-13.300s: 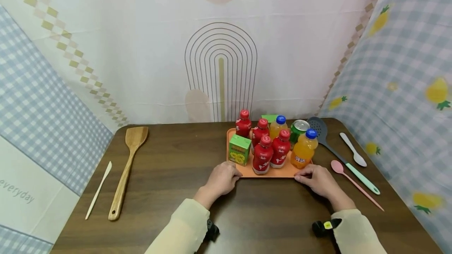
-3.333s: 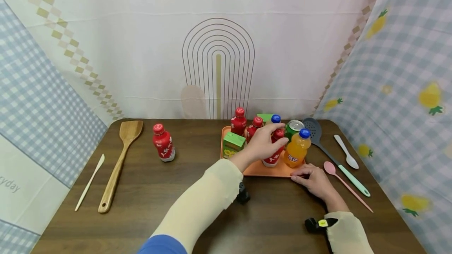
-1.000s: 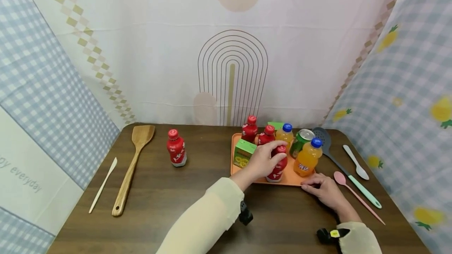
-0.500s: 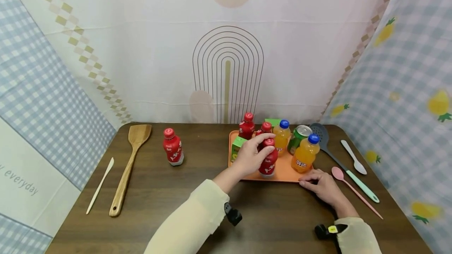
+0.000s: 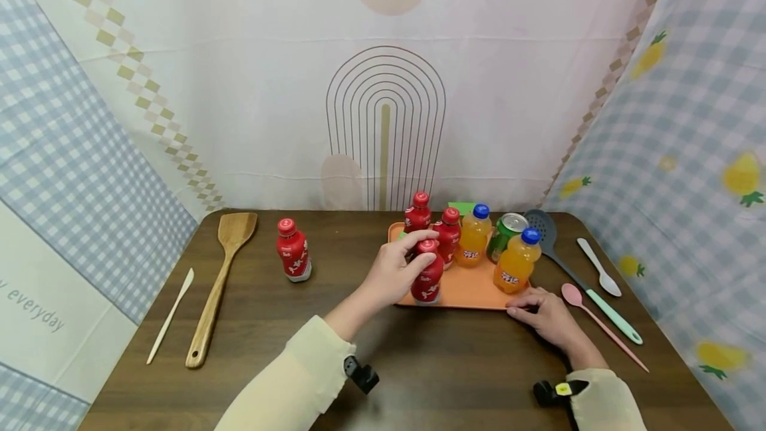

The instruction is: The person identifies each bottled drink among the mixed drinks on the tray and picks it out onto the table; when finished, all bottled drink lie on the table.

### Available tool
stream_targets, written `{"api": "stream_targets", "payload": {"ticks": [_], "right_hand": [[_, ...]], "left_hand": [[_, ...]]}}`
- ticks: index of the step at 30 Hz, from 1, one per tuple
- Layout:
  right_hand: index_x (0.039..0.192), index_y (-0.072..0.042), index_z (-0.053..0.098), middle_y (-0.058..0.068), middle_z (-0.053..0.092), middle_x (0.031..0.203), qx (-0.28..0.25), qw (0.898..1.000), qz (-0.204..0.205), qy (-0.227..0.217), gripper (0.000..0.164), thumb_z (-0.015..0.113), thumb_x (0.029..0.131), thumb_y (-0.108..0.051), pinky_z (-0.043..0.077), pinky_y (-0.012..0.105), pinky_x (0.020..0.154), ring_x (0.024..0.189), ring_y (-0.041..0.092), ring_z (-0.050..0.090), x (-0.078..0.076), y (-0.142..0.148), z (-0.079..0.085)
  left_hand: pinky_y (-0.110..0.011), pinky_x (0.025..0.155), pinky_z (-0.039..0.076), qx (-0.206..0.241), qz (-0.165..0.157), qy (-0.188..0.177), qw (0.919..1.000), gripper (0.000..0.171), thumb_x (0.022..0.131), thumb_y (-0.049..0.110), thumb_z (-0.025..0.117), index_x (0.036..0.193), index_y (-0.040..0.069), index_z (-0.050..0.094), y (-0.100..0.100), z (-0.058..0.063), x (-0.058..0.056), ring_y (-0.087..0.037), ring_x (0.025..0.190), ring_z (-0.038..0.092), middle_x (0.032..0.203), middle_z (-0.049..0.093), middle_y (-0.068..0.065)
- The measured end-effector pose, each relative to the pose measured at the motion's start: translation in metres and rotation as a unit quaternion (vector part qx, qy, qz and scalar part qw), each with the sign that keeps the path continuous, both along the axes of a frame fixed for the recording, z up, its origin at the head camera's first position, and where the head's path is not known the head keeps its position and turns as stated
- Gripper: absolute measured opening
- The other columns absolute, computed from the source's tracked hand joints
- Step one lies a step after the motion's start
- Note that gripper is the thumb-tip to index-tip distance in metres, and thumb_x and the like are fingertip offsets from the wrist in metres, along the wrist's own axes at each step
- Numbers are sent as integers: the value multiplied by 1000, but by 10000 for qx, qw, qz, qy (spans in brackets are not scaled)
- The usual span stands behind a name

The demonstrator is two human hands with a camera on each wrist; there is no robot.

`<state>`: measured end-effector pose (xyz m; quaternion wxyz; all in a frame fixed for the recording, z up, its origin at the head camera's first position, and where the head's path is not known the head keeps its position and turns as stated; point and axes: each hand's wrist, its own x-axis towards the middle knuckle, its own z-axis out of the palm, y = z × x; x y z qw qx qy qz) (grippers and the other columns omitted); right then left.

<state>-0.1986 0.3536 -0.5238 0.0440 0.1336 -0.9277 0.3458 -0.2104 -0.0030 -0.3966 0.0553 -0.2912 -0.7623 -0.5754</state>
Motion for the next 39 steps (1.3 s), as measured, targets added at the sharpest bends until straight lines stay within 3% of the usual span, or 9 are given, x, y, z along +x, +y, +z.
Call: {"api": "stream_targets", "payload": {"ticks": [5, 12, 23, 30, 39], "right_hand": [[88, -27, 77, -12, 68, 90, 37, 10000, -13, -2, 6, 76, 83, -30, 43, 22, 81, 91, 11, 55, -1, 0, 0], [87, -27, 77, -13, 68, 90, 77, 10000, -31, -1, 5, 76, 83, -30, 42, 21, 82, 92, 12, 55, -1, -2, 4], [87, -26, 77, -12, 68, 89, 67, 10000, -48, -36, 7, 76, 83, -31, 43, 21, 82, 92, 11, 54, -1, -2, 4], [88, -27, 77, -12, 67, 89, 55, 9999, -78, -46, 6, 76, 83, -31, 42, 21, 82, 92, 11, 54, 1, -1, 1], [87, -27, 76, -12, 67, 89, 69, 9999, -93, -15, 6, 76, 83, -30, 43, 20, 83, 92, 10, 55, 1, -1, 1]], "left_hand": [[-29, 85, 53, -19, 51, 132, 9999, 33, 93, 16, 64, 126, 17, 61, -20, -2, 3, -11, 99, 61, 115, 64, -1], [-41, 88, 52, -104, 352, 220, 9991, 31, 92, -1, 60, 123, -5, 59, -50, 26, 19, -26, 102, 63, 116, 63, -21], [-45, 90, 50, -471, 921, -5, 9946, 32, 92, 0, 61, 124, 0, 59, -93, 9, 6, -29, 105, 62, 116, 64, -20], [-45, 91, 50, -695, 1135, -72, 9911, 37, 91, 4, 64, 128, 4, 58, -116, -26, -20, -27, 104, 63, 117, 65, -16], [-44, 92, 49, -771, 1071, -83, 9912, 36, 93, 12, 64, 129, 12, 58, -136, -28, -31, -22, 106, 61, 119, 65, -11]]}}
